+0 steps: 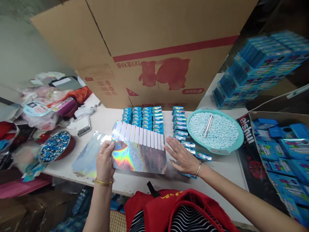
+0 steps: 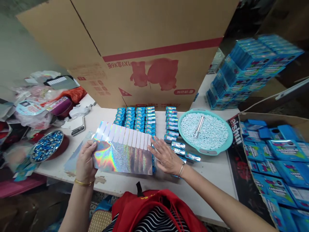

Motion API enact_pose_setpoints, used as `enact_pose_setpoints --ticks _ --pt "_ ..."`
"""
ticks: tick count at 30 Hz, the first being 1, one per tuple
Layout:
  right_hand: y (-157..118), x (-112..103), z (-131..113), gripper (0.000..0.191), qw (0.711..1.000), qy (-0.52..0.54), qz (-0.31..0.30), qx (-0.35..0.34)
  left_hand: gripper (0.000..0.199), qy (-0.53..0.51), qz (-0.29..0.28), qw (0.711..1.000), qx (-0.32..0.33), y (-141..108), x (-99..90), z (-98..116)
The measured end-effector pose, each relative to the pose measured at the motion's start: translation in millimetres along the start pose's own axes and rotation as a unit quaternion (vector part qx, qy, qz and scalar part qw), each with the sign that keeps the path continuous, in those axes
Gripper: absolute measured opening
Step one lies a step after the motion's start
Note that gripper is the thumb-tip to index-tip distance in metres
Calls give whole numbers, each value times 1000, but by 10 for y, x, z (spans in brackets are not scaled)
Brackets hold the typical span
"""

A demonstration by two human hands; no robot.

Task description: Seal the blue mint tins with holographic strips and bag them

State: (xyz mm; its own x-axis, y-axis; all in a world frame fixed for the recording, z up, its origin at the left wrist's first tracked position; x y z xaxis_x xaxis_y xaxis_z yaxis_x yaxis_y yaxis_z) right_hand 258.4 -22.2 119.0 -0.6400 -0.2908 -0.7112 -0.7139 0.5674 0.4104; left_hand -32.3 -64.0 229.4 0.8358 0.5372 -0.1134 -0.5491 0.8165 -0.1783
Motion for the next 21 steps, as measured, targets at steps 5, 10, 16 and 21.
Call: enact_pose_setpoints --ticks 5,10,16,21 --pt "101 171 115 71 995 -65 71 -19 23 -29 40 998 -28 79 -13 -132" --pt "243 263 187 64 994 -26 68 -82 17 -24 73 993 -85 99 -118 -234" --pt "326 227 58 53 987 111 90 -68 31 39 46 995 -74 37 -198 -316" --pt "421 -198 -158 44 948 309 47 -54 29 117 27 991 64 4 -319 -196"
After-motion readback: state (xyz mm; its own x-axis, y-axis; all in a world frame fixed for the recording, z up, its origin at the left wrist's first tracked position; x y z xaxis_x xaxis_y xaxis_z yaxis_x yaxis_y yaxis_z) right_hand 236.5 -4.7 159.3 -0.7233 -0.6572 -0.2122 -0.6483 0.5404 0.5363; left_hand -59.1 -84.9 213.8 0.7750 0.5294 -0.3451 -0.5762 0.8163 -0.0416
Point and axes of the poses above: each hand's wrist, its own y-axis towards the middle knuckle, its own x-axis out of the palm, z = x × y, the point moved 1 cm from there along y, towards the middle knuckle, and after that the axes turned 11 degrees about y, right-handed, at the moved point
